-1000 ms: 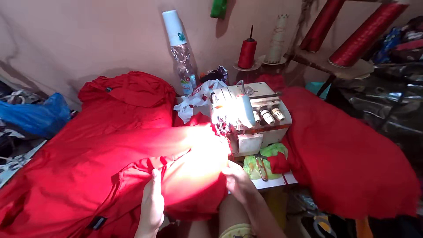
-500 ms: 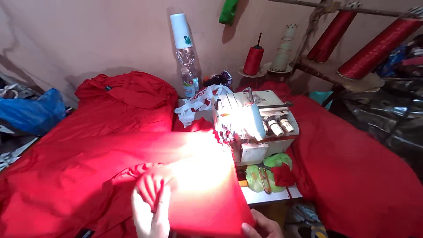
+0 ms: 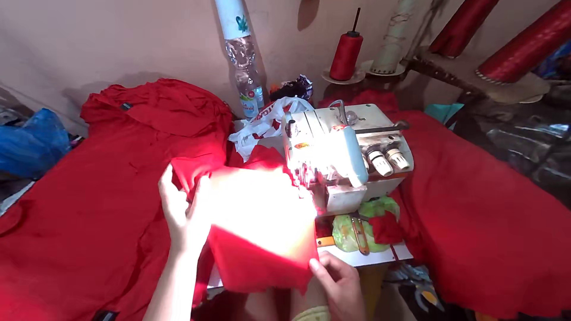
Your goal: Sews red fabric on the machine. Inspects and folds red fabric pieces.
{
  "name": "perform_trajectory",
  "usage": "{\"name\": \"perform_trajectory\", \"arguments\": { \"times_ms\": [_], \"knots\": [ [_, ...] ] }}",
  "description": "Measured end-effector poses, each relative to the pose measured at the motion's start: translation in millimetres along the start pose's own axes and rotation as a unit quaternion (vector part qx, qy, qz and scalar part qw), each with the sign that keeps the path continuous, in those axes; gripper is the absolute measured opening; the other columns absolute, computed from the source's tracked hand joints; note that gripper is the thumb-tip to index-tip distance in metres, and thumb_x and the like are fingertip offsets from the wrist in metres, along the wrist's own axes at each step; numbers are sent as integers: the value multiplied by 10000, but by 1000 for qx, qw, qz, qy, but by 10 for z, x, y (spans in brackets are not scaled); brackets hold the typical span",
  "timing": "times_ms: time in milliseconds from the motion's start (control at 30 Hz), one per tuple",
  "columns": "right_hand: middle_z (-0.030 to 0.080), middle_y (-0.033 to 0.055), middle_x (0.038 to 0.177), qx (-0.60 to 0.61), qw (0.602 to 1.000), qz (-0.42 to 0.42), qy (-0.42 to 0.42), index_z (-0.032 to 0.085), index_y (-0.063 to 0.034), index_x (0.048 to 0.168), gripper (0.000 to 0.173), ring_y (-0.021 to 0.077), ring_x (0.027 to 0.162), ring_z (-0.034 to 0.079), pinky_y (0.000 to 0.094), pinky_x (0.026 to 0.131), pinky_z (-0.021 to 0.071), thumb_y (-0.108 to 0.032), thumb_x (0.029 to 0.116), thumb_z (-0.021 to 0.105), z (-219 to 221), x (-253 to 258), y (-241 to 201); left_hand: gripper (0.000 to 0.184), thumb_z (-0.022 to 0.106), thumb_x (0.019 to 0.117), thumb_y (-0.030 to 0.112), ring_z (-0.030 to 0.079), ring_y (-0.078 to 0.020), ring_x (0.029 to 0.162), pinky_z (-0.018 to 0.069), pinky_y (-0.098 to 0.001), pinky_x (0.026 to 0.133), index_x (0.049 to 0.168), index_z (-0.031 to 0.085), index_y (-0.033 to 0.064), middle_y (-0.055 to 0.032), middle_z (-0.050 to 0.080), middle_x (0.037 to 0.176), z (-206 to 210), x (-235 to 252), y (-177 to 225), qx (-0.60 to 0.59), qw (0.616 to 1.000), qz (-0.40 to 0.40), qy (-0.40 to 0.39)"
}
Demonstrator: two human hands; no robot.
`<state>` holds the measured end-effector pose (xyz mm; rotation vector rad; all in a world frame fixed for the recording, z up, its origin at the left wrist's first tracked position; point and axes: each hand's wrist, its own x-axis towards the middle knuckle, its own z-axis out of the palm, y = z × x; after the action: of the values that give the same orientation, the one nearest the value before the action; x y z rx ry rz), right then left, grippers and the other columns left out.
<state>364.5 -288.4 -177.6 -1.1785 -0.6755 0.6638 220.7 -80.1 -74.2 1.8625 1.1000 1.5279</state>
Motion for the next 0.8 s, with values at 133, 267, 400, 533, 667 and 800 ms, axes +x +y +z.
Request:
{"name": "perform_trajectory", "arguments": {
  "times_ms": [133, 267, 400, 533, 667, 800],
  "knots": [
    [697, -60, 811, 9, 997, -74, 14, 711, -89, 767, 134, -23, 765, 646, 153, 703, 553, -64, 896, 689, 102, 312, 41, 628, 579, 986, 163, 543, -165, 1252, 462, -327, 1034, 1503, 313, -71, -240, 485, 1441, 170, 356, -94, 9, 998, -49, -32],
    [711, -35, 831, 13, 997, -71, 17, 719, -33, 832, 86, -21, 751, 653, 157, 699, 562, -11, 895, 664, 175, 516, -9, 674, 609, 1029, 292, 632, -454, 1157, 488, -628, 982, 1526, 292, -35, -325, 603, 1290, 47, 387, -107, 217, 962, -96, -136],
    [725, -29, 811, -43, 999, -2, -3, 729, -15, 906, 83, -29, 740, 671, 163, 702, 574, -75, 917, 674, 123, 250, -28, 521, 556, 990, 218, 625, -337, 1139, 500, -445, 1002, 1330, 466, -166, -325, 600, 1239, -344, -672, -93, 238, 965, 103, -33],
    [729, 13, 865, -99, 995, 23, 8, 739, 17, 905, 141, -18, 818, 681, 176, 772, 579, -108, 904, 675, -39, -342, 241, 328, 405, 1039, 91, 651, -207, 902, 551, -343, 832, 1121, 494, -213, -254, 616, 977, -421, -2169, -190, 87, 961, -183, -191],
    [731, 53, 966, -111, 992, 56, 37, 734, 58, 912, 201, -13, 917, 673, 163, 849, 555, -89, 938, 600, -160, -629, 506, 407, 392, 1073, 141, 633, -285, 1105, 481, -388, 999, 1212, 540, -212, -326, 633, 1132, -39, -2367, -264, 72, 932, -290, -204],
    [733, 68, 954, -122, 991, 39, 50, 742, 60, 859, 223, -13, 908, 671, 147, 829, 547, -72, 946, 585, -232, -654, 610, 427, 452, 1019, 104, 502, -15, 565, 428, -192, 602, 642, 542, -74, -31, 466, 555, 121, -2371, -438, 104, 970, -196, -104]
  ]
}}
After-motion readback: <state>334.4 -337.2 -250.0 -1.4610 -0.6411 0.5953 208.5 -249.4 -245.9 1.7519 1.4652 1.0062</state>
